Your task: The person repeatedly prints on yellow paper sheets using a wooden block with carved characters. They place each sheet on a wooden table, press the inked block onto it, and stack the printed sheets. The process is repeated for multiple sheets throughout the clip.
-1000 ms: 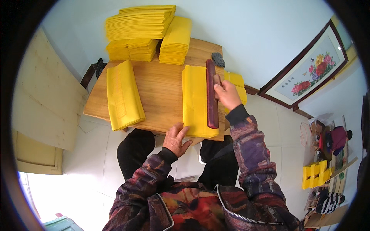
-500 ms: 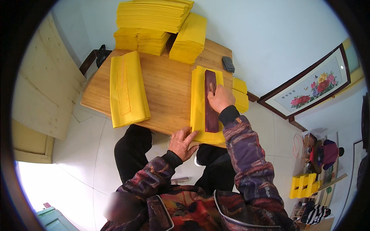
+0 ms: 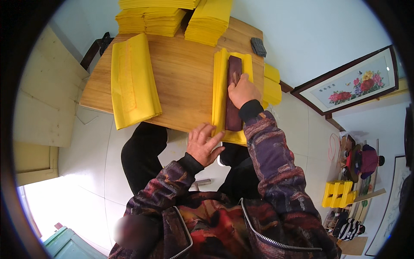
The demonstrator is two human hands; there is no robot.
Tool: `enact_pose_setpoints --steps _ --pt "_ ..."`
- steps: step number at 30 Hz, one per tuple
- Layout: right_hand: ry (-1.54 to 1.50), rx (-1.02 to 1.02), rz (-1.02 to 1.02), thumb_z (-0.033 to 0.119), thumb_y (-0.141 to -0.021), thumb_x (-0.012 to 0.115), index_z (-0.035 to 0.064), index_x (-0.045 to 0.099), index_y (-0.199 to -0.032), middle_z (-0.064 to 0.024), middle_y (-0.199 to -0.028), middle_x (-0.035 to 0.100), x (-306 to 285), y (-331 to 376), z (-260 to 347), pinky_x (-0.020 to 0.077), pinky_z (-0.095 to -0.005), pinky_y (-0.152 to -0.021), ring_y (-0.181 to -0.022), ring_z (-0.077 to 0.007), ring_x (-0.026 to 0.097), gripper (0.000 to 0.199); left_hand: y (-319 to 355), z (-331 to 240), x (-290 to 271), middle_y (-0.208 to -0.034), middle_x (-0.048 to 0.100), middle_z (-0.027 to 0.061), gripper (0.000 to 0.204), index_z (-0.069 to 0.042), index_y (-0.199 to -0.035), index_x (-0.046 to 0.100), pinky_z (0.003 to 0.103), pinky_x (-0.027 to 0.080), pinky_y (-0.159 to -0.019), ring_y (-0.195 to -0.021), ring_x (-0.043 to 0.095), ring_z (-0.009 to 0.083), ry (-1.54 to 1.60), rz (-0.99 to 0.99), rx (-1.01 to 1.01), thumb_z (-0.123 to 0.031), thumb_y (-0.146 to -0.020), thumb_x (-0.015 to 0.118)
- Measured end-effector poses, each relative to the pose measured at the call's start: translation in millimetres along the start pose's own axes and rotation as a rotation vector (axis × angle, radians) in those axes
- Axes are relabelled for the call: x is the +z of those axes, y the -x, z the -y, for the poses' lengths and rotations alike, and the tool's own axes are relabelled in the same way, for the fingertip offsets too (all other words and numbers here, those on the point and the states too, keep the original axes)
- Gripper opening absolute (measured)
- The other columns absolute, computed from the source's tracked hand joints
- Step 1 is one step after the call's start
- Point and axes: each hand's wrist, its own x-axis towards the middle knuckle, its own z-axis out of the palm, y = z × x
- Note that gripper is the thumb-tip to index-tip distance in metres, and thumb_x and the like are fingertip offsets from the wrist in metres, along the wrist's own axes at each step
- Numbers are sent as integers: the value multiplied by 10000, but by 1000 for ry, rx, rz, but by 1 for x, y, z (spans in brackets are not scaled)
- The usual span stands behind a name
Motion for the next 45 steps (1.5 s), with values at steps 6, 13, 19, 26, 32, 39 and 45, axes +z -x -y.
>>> enact_pose_setpoints --steps 6,13,19,26,32,39,45 --pt "17 -26 48 284 -817 508 1 459 -980 -240 -867 624 -1 2 5 463 -472 -726 -823 -396 603 331 -12 -25 14 -1166 498 33 401 -125 -1080 577 380 344 -882 -1081 451 219 -110 82 353 -237 -703 656" --pt "88 -83 63 204 -788 537 10 457 -957 -200 -847 645 5 -3 7 485 -432 -709 -804 -353 627 269 -10 -26 28 -1168 495 16 377 -129 -1108 571 350 346 -873 -1074 445 186 -122 165 242 -239 -748 583" --pt "62 -55 74 223 -815 504 8 483 -950 -228 -858 631 9 -5 8 469 -462 -721 -814 -386 610 255 -6 -25 34 -1121 510 27 340 -131 -1022 597 408 331 -888 -1081 444 230 -95 141 224 -265 -714 650" --pt "-140 17 16 264 -827 482 2 520 -976 -247 -894 621 -4 -6 -2 462 -463 -766 -882 -392 594 304 -12 -33 22 -1162 484 36 428 -129 -1100 569 415 321 -908 -1105 428 235 -142 222 208 -281 -709 653" --pt "-1200 29 -100 241 -821 528 25 558 -776 -27 -673 555 -62 -5 -96 414 -292 -467 -563 -158 557 223 -15 -43 15 -1240 449 54 582 -132 -1247 467 429 310 -932 -1140 413 249 -183 305 173 -292 -719 653" --pt "-2129 -164 90 250 -906 436 48 554 -966 -81 -771 577 -23 72 -226 458 -270 -530 -636 -155 542 241 -21 -54 -12 -1281 432 73 565 -141 -1234 479 447 324 -927 -1154 409 267 -109 178 126 -239 -715 682" --pt "-2640 236 -53 226 -870 459 46 571 -867 -59 -737 577 60 126 -240 414 -266 -610 -588 -161 489 212 -64 17 -10 -1098 541 170 377 -1 -1154 507 342 468 -767 -972 539 262 169 -36 -379 -116 -807 598"
